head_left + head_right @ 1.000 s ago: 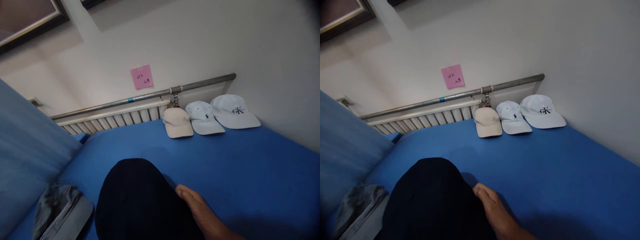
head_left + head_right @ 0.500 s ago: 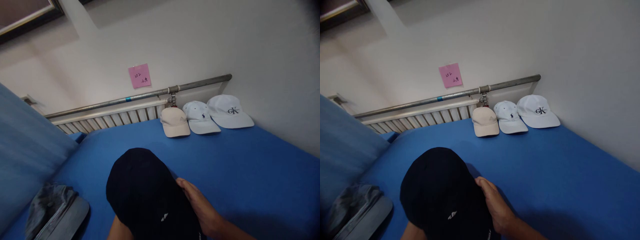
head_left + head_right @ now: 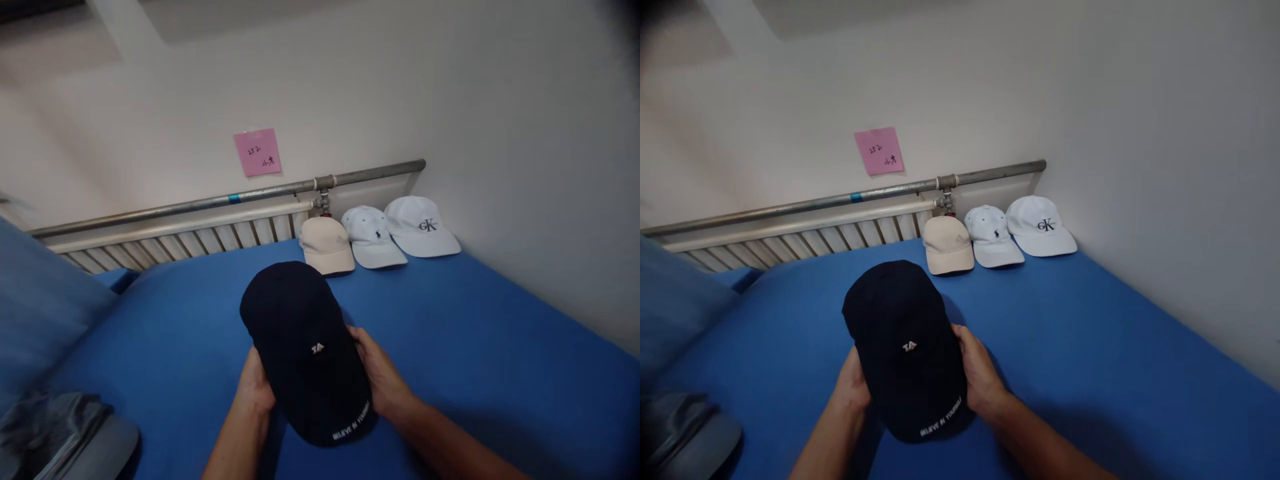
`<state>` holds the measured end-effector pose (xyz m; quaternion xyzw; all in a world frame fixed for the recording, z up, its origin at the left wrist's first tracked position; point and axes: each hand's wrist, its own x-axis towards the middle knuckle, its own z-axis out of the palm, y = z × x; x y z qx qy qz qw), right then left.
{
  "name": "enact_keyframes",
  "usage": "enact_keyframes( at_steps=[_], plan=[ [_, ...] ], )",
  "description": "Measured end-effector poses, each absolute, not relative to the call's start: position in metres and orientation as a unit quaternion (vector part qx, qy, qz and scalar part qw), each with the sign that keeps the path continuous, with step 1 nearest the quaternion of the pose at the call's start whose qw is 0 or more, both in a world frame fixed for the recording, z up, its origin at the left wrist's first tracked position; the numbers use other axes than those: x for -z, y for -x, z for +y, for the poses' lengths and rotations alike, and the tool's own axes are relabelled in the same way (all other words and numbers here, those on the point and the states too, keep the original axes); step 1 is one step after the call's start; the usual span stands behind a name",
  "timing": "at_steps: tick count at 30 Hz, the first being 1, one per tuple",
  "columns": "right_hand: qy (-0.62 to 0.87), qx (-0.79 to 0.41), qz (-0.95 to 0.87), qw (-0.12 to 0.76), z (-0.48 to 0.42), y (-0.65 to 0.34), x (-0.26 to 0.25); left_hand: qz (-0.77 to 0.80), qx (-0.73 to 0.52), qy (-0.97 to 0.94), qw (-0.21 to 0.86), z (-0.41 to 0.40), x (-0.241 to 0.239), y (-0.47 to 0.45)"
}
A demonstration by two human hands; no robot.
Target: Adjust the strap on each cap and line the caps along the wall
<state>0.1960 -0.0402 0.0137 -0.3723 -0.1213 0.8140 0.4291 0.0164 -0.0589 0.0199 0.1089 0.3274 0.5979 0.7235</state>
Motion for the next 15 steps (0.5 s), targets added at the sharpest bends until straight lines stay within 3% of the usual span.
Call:
enact_keyframes(
  at_steps=[6, 15],
  plan=[
    [0.403, -0.785, -0.091, 0.462, -0.024, -0.203, -0.014, 0.307, -0.661, -0.022, 0.685, -0.06, -0.036, -0.024],
    [0.389, -0.825, -0.088, 0.4, -0.03, -0.197, -0.01, 0.221, -0.696, -0.076, 0.679, -0.062, -0.031, -0.013]
  ],
)
